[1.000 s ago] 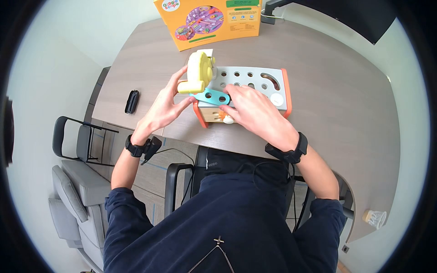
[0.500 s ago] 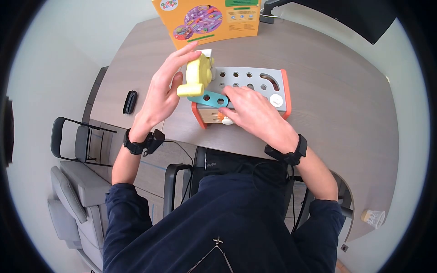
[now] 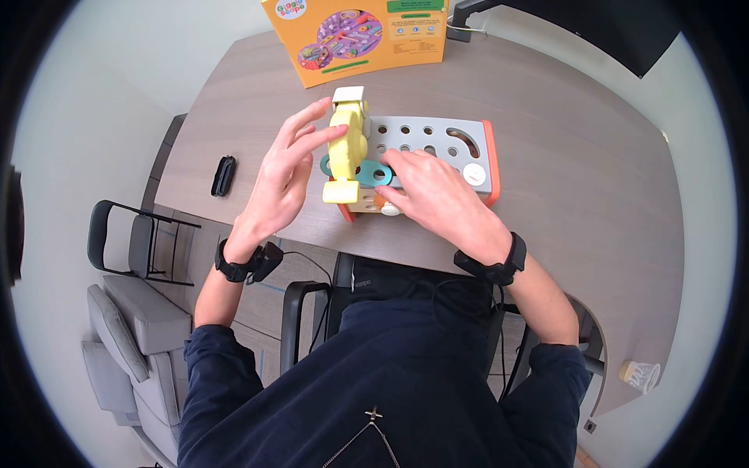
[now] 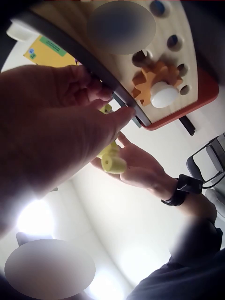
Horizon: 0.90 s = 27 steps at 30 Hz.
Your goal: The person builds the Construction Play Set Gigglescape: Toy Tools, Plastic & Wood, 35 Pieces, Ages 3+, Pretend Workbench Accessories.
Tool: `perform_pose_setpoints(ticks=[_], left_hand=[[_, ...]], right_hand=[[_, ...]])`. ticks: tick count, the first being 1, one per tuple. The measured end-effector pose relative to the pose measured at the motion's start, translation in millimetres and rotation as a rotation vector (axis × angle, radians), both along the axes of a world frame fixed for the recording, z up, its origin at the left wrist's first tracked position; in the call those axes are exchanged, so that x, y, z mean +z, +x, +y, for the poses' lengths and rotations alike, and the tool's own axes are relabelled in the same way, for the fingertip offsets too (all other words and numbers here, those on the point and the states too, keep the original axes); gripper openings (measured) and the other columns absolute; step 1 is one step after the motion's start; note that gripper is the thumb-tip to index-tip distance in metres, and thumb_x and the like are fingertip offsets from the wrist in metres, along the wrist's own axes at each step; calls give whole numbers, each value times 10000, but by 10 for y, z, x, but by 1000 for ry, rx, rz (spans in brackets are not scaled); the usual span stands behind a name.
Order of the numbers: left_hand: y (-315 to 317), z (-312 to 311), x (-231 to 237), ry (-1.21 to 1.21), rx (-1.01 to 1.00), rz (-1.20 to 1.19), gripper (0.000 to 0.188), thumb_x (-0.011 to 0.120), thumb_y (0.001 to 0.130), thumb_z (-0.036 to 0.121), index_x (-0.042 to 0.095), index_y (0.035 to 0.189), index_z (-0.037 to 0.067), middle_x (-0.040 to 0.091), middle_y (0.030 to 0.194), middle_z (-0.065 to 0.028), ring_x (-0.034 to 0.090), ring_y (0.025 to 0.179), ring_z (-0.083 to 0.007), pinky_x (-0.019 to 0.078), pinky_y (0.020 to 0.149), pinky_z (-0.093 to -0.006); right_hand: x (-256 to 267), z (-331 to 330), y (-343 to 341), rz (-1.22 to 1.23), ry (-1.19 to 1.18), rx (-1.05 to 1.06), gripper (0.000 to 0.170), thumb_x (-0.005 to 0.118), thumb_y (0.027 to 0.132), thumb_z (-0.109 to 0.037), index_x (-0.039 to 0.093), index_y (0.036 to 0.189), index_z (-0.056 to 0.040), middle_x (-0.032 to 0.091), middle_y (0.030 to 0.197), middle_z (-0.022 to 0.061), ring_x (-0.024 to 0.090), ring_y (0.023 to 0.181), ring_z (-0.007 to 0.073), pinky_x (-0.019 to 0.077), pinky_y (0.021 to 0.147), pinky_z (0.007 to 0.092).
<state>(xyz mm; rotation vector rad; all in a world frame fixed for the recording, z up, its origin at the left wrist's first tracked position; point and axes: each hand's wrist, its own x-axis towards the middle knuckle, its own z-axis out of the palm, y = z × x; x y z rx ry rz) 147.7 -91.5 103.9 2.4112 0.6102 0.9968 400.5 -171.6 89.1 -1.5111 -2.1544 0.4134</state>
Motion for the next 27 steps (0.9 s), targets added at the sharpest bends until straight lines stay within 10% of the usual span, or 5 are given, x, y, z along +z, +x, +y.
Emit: perform_pose_setpoints(ticks=[9,27], left_hand=[[100,91,146,-297,-101,-153,463,463,1163,275,564,1577,96,434,1683,-160,431,1555,-307,398,1236,-461],[4,-257,-253,-332,44,0,1117,817,930,289,55,1722,88,26,1807,-219,32,1686,-387,71,1343,-592]], right_hand=[[-37,-10,21,15,43,16,343,751,986,-234,644,1192,19,730,1021,219,711,1002,402,581,877,499],[-109,1,26,48,84,9,340,749,979,-226,645,1186,22,725,1015,187,707,1038,382,581,895,503]])
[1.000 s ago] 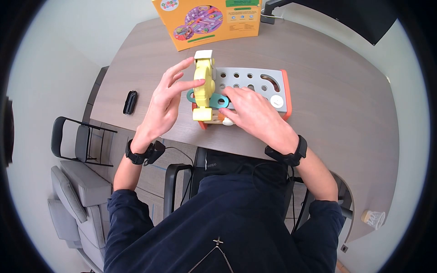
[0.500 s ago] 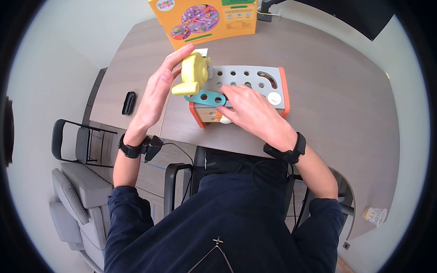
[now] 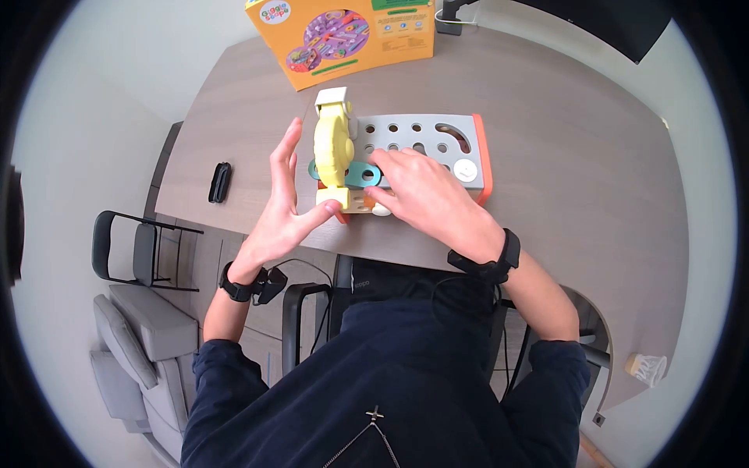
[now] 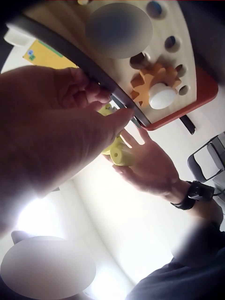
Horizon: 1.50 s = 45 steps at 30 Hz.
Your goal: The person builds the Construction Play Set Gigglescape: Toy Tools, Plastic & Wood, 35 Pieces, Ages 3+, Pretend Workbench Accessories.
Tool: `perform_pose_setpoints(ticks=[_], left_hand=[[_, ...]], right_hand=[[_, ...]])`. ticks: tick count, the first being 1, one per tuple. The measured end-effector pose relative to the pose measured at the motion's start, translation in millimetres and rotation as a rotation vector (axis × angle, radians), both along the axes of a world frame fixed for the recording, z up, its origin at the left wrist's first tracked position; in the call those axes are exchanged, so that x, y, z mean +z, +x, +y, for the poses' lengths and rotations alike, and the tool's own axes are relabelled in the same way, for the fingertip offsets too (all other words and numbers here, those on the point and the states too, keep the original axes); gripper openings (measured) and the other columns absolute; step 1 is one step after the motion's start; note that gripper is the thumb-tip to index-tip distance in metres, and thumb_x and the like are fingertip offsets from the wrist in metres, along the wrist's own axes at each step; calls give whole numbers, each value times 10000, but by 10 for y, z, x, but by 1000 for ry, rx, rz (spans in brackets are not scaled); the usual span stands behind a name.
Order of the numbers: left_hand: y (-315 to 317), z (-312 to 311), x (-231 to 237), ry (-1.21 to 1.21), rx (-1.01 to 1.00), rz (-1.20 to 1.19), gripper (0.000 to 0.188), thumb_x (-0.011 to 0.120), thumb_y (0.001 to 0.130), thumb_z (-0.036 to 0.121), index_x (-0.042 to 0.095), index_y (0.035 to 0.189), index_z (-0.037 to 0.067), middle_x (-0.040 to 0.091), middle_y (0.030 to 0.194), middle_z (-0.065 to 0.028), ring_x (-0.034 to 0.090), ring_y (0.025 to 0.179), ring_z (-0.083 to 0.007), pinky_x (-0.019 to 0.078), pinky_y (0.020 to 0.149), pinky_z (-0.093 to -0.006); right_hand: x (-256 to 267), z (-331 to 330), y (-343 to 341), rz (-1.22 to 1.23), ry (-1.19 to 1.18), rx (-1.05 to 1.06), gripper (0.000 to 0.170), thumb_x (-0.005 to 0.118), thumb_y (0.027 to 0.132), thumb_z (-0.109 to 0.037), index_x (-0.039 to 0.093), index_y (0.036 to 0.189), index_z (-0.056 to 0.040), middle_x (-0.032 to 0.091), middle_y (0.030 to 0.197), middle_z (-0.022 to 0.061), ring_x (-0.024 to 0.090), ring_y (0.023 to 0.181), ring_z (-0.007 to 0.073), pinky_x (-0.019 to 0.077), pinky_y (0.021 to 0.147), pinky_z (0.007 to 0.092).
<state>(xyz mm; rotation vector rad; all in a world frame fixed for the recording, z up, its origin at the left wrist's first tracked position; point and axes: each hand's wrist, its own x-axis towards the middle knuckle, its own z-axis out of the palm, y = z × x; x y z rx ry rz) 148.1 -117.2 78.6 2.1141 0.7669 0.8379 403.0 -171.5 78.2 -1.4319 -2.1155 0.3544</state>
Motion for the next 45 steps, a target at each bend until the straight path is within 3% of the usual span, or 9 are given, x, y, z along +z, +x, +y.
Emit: perform_pose_setpoints(ticks=[3,6,9,12,19,27,35,39,45], left_hand=[[-4,-1,-11,-31,-4,-50,1131,818,935,281,28,1719,78,30,1802,-225,36,1684,-396,83,1347,-587],[14,-17,39,-59,-12,-90,1107,800,950,268,26,1716,70,41,1800,-217,48,1681,-404,86,1348,-586],[12,-15,21,-109,-25,-130,1048,762,974,253,41,1715,79,55,1805,-191,56,1681,-399,65,1346,-598],[34,-21,12,-174,-34,-198,989,728,993,241,64,1711,96,77,1802,-189,67,1681,-394,55,1343,-606],[130,-20,179,-146,43,-349,927,719,998,210,116,1695,115,137,1785,-214,90,1679,-380,64,1335,-617],[67,-150,-391,-261,72,-275,960,753,970,156,113,1684,117,114,1780,-193,105,1670,-347,130,1362,-547],[111,-98,-89,-218,48,-392,922,722,1000,257,114,1688,159,122,1792,-212,93,1671,-390,51,1340,-607],[172,-49,136,-169,74,-420,890,714,1024,344,146,1683,155,155,1786,-217,120,1666,-387,69,1329,-618],[303,62,423,-67,139,-434,774,651,1053,168,187,1671,129,227,1759,-227,172,1656,-371,119,1331,-596]], right_hand=[[-16,6,6,14,34,20,336,749,977,-223,644,1179,24,721,1009,187,705,1028,380,580,892,503],[19,7,17,-5,-74,5,401,749,994,-247,655,1262,36,736,1149,215,690,1111,386,551,957,484],[41,-9,15,5,-86,4,393,748,993,-247,650,1249,35,735,1126,210,689,1098,380,550,949,482],[-58,4,20,15,28,10,320,760,968,-214,638,1148,21,702,970,182,699,988,366,581,867,495],[-72,18,8,21,48,14,323,767,967,-221,625,1140,12,683,936,170,697,980,361,585,854,488],[-108,9,11,39,68,7,328,775,958,-209,620,1151,6,686,933,158,694,984,357,588,858,483],[-110,6,11,38,81,2,327,772,961,-222,627,1145,7,680,937,157,694,982,350,588,863,476],[-101,0,12,22,69,2,319,769,964,-221,632,1141,6,676,930,157,690,982,348,586,869,470],[-90,-4,7,20,66,7,318,769,965,-221,633,1146,3,676,937,156,686,968,346,580,870,472]])
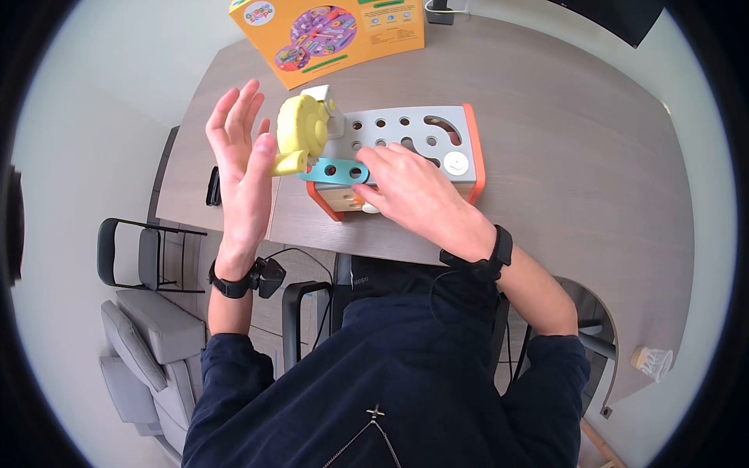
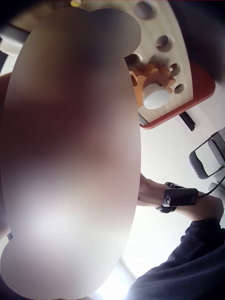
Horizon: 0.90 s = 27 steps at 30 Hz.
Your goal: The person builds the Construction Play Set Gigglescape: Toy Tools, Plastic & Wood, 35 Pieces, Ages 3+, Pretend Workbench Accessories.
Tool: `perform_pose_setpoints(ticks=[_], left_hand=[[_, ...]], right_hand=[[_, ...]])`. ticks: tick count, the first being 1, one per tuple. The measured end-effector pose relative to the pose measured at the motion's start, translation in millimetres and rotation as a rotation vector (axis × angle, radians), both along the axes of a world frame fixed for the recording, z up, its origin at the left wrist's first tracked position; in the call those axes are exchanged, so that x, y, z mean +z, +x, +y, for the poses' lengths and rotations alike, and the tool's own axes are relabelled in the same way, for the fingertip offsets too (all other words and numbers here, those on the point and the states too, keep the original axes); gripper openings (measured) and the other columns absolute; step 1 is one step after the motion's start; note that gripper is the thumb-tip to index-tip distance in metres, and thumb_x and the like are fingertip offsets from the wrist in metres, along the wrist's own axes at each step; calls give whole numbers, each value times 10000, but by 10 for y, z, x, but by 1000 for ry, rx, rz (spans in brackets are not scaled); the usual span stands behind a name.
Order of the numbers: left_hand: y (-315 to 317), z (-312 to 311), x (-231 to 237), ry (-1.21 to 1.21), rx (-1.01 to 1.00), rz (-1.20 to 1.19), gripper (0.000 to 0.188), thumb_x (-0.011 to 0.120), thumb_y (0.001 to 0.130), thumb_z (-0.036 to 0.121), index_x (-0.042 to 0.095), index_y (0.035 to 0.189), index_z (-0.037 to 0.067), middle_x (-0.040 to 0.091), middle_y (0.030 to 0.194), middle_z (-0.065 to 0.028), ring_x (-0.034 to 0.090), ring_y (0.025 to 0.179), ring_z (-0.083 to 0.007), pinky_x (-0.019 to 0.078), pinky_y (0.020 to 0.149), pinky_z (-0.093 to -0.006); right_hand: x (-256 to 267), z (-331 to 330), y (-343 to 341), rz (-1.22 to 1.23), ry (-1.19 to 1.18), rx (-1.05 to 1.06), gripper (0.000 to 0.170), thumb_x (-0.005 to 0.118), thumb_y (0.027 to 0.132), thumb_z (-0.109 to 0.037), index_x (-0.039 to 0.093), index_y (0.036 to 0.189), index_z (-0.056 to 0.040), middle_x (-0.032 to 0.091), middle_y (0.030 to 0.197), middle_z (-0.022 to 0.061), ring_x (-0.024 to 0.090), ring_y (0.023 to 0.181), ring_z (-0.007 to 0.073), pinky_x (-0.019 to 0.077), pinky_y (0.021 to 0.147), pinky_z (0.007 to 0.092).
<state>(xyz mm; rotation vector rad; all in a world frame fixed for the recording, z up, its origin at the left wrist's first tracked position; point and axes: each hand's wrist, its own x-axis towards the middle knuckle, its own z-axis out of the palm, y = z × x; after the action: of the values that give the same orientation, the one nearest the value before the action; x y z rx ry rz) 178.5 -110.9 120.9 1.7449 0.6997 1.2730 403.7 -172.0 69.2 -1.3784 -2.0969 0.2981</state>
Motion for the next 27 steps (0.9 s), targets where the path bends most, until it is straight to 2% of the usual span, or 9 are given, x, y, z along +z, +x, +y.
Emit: perform_pose_setpoints(ticks=[2,5,8,11,17,20,24,26,27], left_hand=[[27,-41,-26,7,29,27,741,610,1065,154,193,1677,117,243,1762,-213,194,1654,-354,141,1339,-571],[-73,-175,-470,95,65,200,860,721,1001,156,176,1660,65,206,1747,-227,169,1653,-379,123,1333,-595],[-154,-257,-786,-114,55,212,879,739,1003,228,179,1655,44,184,1753,-210,169,1654,-371,121,1339,-588],[-180,-232,-664,16,61,212,842,708,1025,248,186,1654,47,182,1757,-212,165,1657,-365,124,1340,-583],[-152,-121,-296,-1,-63,146,706,581,1103,353,235,1651,72,183,1771,-203,189,1653,-363,141,1343,-572],[-256,-88,-279,45,-71,123,763,487,1118,588,242,1663,114,233,1766,-193,255,1632,-364,179,1333,-563],[-848,153,-528,47,206,221,599,520,1141,367,337,1625,64,368,1710,-182,293,1619,-342,211,1328,-560],[-1252,337,-734,51,452,482,518,549,1144,313,432,1584,68,442,1658,-163,337,1584,-325,292,1300,-505],[-1452,406,-871,64,602,636,563,644,1098,321,468,1559,49,468,1614,-186,375,1538,-375,320,1274,-510]], right_hand=[[-23,3,-7,18,7,-4,323,773,963,-220,630,1149,3,677,943,154,684,967,346,578,871,476],[-37,2,-8,25,13,-4,335,775,960,-221,629,1163,3,682,960,155,683,980,345,577,876,476],[-46,16,11,14,16,-1,344,774,960,-221,634,1180,4,689,978,158,684,998,347,578,885,472],[-59,14,4,12,5,-1,352,771,963,-223,640,1195,7,696,993,160,685,1011,347,579,892,467],[-10,-1,-10,0,-4,-20,355,764,971,-231,646,1203,11,703,1009,160,687,1013,344,579,896,462],[-6,-3,-11,-10,-15,-17,356,761,978,-235,645,1205,13,705,1018,162,687,1014,342,580,900,460],[3,-13,-1,-2,-2,-7,370,758,984,-241,640,1218,20,710,1032,165,688,1026,340,582,907,459],[19,-19,0,-9,-21,-9,381,758,984,-241,636,1229,24,713,1044,165,689,1039,339,583,913,457],[23,-20,0,-13,-30,-7,386,758,984,-241,635,1235,26,714,1050,165,689,1046,339,584,917,457]])
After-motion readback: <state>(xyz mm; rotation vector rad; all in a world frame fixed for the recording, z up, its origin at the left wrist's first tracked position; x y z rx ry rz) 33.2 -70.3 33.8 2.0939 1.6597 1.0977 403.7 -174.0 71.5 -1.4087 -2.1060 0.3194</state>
